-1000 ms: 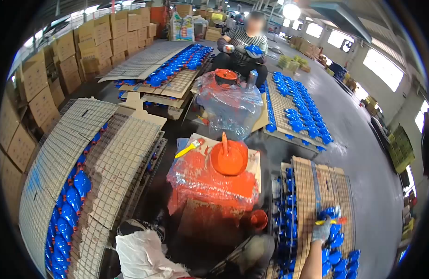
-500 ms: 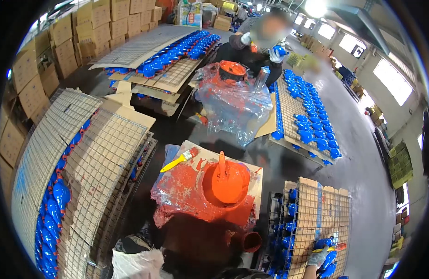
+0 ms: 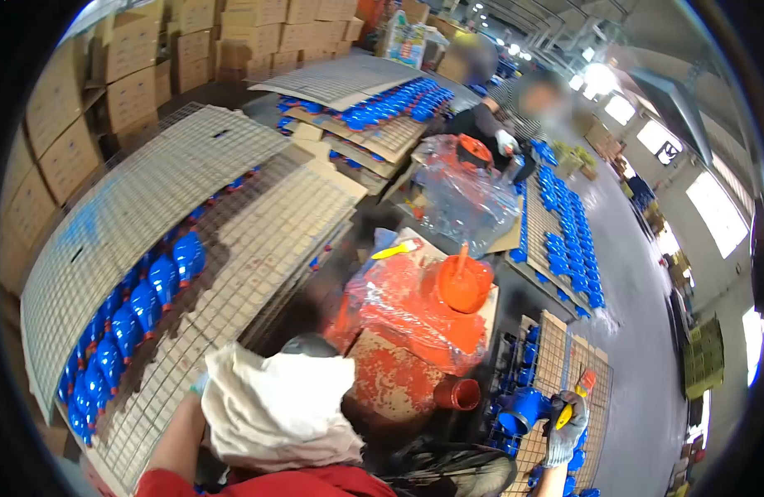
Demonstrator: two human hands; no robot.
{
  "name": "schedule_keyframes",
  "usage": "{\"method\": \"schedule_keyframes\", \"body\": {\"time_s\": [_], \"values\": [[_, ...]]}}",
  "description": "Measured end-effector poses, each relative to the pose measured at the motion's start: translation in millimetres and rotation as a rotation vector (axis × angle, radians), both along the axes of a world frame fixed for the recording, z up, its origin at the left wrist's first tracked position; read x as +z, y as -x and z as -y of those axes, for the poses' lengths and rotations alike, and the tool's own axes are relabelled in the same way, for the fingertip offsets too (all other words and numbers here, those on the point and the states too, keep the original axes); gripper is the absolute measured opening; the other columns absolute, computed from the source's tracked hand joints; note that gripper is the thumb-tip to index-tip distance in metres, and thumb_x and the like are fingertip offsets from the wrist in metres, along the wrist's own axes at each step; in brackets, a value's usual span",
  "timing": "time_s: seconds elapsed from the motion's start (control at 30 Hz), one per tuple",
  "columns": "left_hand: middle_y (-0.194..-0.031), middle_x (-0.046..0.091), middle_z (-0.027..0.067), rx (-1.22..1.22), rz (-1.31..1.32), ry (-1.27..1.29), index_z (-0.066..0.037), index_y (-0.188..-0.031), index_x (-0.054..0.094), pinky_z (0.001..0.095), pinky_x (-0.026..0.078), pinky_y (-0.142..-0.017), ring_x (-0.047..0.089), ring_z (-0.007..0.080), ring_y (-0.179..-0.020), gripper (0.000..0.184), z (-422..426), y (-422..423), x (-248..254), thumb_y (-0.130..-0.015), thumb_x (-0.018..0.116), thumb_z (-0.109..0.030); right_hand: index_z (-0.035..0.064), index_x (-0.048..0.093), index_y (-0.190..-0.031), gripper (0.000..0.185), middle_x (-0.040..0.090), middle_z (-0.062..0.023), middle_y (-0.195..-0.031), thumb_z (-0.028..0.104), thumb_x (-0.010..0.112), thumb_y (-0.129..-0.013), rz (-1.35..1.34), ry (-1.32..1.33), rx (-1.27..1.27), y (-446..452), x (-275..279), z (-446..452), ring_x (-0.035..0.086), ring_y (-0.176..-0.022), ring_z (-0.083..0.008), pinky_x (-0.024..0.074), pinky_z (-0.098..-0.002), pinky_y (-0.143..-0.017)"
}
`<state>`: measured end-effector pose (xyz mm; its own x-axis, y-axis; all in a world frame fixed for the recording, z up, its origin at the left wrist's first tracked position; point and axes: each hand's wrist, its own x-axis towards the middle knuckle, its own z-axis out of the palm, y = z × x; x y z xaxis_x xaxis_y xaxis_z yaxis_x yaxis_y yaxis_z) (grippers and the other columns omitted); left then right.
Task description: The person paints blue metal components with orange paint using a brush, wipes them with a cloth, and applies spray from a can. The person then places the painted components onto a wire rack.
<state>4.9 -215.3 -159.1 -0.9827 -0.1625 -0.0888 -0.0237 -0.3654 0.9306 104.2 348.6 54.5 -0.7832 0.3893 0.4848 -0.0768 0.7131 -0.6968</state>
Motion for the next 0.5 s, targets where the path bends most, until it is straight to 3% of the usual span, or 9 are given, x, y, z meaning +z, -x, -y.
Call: {"method": "schedule_keyframes", "body": {"time_s": [0.1, 0.17, 0.23, 0.3, 0.33, 0.37, 0.43, 0.47, 0.5], "values": [[-0.104, 0.065, 0.0096, 0.044, -0.070, -0.026, -0.003, -0.113, 0.058, 0.0331, 0.051, -0.079, 0.061, 0.0190, -0.091, 0.027, 13, -3, 32, -0.091, 0.054, -0.019, 0.0064, 0.053, -0.091, 0.014, 0.058, -0.0056, -0.092, 0.008, 0.066, -0.085, 0.123, 0.053, 0.096, 1, 29, 59, 0.059, -0.081, -0.0145, 0.0477, -0.0279, -0.075], [-0.105, 0.065, 0.0097, 0.059, -0.117, -0.052, -0.003, -0.113, 0.057, 0.0331, 0.051, -0.079, 0.061, 0.0191, -0.091, 0.027, 13, 4, 50, -0.091, 0.054, -0.018, 0.0064, 0.054, -0.092, 0.020, 0.059, -0.0052, -0.093, 0.014, 0.070, -0.083, 0.029, 0.030, 0.235, 7, 55, 116, 0.059, -0.079, -0.0140, 0.0481, -0.0277, -0.073], [-0.105, 0.065, 0.0098, 0.075, -0.140, -0.074, -0.003, -0.113, 0.057, 0.0331, 0.051, -0.079, 0.061, 0.0191, -0.091, 0.027, -8, 9, 100, -0.091, 0.053, -0.018, 0.0048, 0.058, -0.091, 0.017, 0.064, -0.0075, -0.089, 0.008, 0.070, -0.081, 0.056, 0.138, 0.331, 9, 77, 162, 0.062, -0.083, -0.0169, 0.0476, -0.0293, -0.078], [-0.114, 0.059, 0.0150, -0.140, -0.632, 0.697, -0.001, -0.116, 0.055, 0.0387, 0.046, -0.092, 0.058, 0.0251, -0.106, 0.045, -57, -7, 201, -0.085, 0.057, -0.033, 0.0051, 0.057, -0.091, 0.018, 0.063, -0.0074, -0.091, 0.003, 0.069, -0.079, 0.072, 0.070, 0.363, 12, 73, 172, 0.060, -0.085, -0.0165, 0.0470, -0.0287, -0.079], [-0.118, 0.057, 0.0147, -0.022, -0.937, 1.139, -0.002, -0.119, 0.055, 0.0385, 0.044, -0.092, 0.056, 0.0258, -0.110, 0.053, -62, -1, 215, -0.083, 0.059, -0.040, 0.0053, 0.056, -0.092, 0.020, 0.062, -0.0074, -0.093, 0.000, 0.068, -0.077, 0.080, 0.091, 0.395, 14, 78, 185, 0.059, -0.087, -0.0162, 0.0466, -0.0284, -0.080], [-0.113, 0.060, 0.0140, -0.274, -0.793, 1.078, -0.005, -0.121, 0.055, 0.0363, 0.046, -0.088, 0.058, 0.0266, -0.106, 0.057, -64, -2, 232, -0.082, 0.060, -0.045, 0.0051, 0.055, -0.092, 0.021, 0.063, -0.0079, -0.093, 0.000, 0.069, -0.077, 0.034, 0.025, 0.437, 16, 79, 193, 0.060, -0.086, -0.0165, 0.0469, -0.0288, -0.080], [-0.107, 0.063, 0.0147, -0.737, -0.130, 0.748, -0.006, -0.121, 0.056, 0.0360, 0.047, -0.089, 0.061, 0.0292, -0.102, 0.058, -57, 1, 236, -0.082, 0.060, -0.049, 0.0049, 0.054, -0.092, 0.022, 0.063, -0.0087, -0.093, 0.001, 0.069, -0.077, 0.046, 0.106, 0.466, 16, 76, 198, 0.060, -0.086, -0.0170, 0.0471, -0.0292, -0.080], [-0.119, 0.059, 0.0164, -0.811, -0.167, 0.840, -0.010, -0.125, 0.055, 0.0392, 0.045, -0.092, 0.057, 0.0314, -0.110, 0.057, -48, 6, 218, -0.085, 0.055, -0.050, 0.0050, 0.054, -0.092, 0.021, 0.063, -0.0092, -0.092, 0.001, 0.069, -0.077, 0.036, 0.004, 0.473, 18, 74, 198, 0.060, -0.085, -0.0171, 0.0473, -0.0295, -0.080], [-0.116, 0.061, 0.0161, -0.746, -0.158, 0.871, -0.010, -0.124, 0.055, 0.0382, 0.045, -0.093, 0.059, 0.0291, -0.109, 0.059, -42, -2, 217, -0.082, 0.060, -0.052, 0.0053, 0.053, -0.091, 0.021, 0.063, -0.0088, -0.090, 0.002, 0.069, -0.078, 0.017, 0.012, 0.448, 18, 65, 193, 0.060, -0.086, -0.0171, 0.0471, -0.0294, -0.080]]}}
